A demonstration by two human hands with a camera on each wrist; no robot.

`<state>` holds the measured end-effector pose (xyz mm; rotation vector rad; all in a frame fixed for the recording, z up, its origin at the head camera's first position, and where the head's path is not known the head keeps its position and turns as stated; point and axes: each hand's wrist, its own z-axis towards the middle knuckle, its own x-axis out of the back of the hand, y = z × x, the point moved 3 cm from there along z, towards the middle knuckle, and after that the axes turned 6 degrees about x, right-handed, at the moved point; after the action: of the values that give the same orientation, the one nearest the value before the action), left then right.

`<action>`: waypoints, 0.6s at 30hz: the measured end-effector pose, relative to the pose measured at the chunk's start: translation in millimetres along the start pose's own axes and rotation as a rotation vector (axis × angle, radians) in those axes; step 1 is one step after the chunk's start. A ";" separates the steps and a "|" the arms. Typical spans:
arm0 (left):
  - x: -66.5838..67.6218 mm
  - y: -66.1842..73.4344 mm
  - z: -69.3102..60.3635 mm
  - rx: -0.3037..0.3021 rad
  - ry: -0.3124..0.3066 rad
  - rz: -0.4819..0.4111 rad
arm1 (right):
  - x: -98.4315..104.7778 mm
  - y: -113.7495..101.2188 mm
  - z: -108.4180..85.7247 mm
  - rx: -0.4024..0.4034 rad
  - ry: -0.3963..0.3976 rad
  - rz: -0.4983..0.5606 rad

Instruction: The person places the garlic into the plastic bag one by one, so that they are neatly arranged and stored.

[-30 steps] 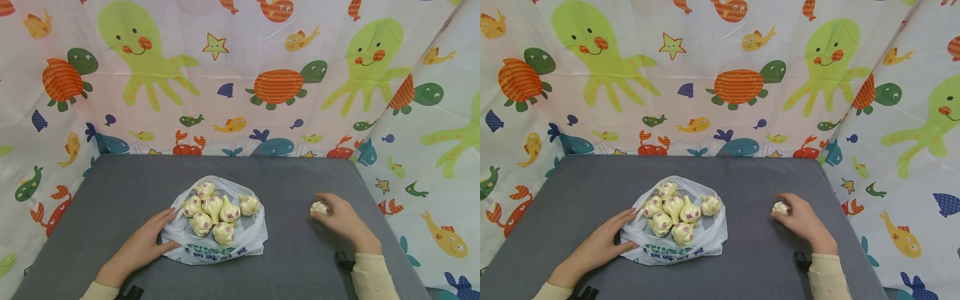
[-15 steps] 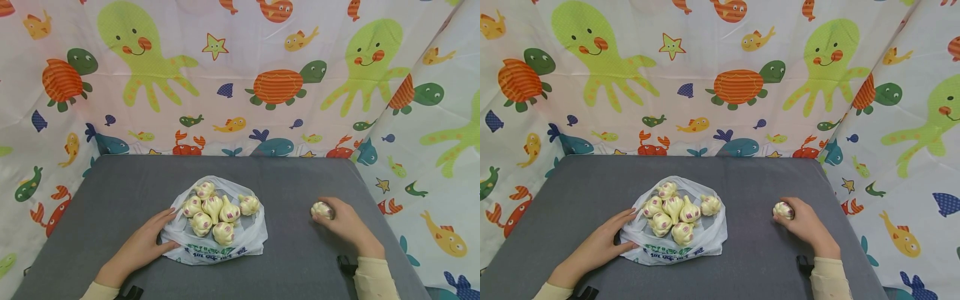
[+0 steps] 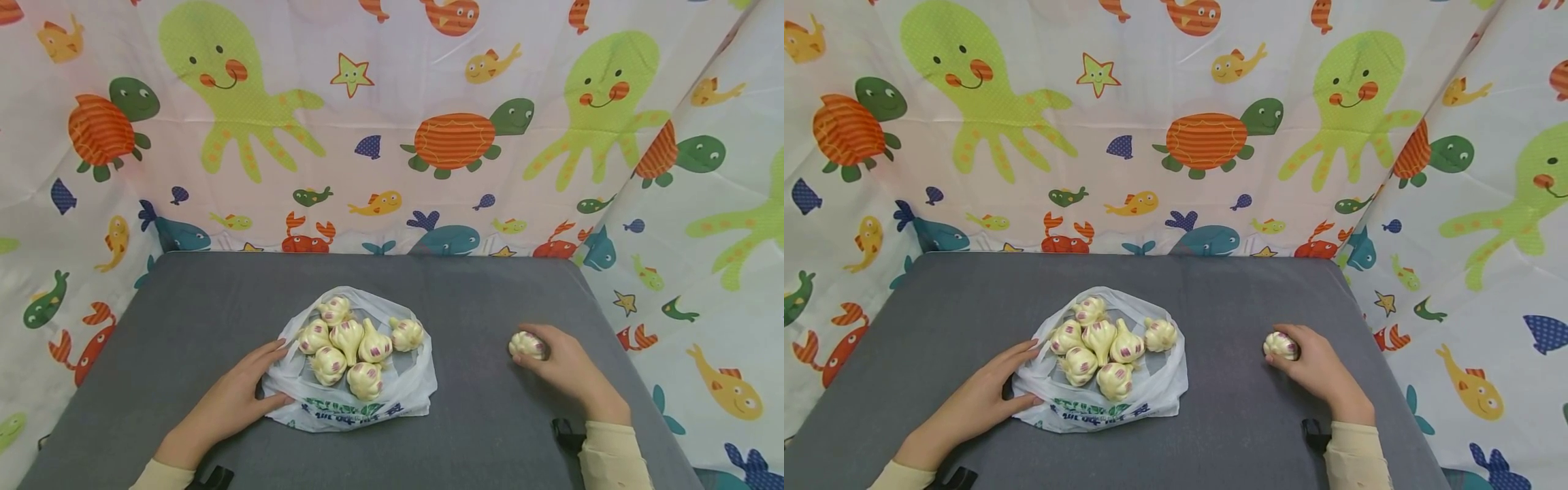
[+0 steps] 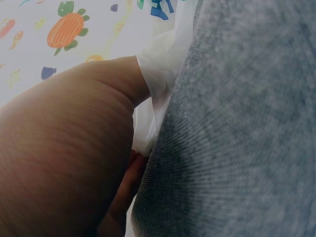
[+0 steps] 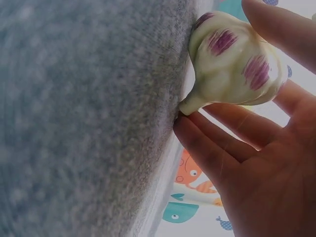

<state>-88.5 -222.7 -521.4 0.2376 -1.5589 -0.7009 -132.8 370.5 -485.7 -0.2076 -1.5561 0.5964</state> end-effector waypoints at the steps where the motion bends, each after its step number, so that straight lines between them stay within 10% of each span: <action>1: 0.4 0.1 -0.1 0.002 0.000 0.000 | 0.0 0.5 -0.3 -0.001 -0.002 0.001; 18: -2.3 -2.7 2.0 0.008 -0.013 0.005 | 2.3 -0.9 -0.8 0.020 0.010 -0.003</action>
<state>-90.8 -223.0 -524.8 0.2356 -1.5749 -0.6937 -132.1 371.0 -483.3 -0.1931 -1.5405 0.6073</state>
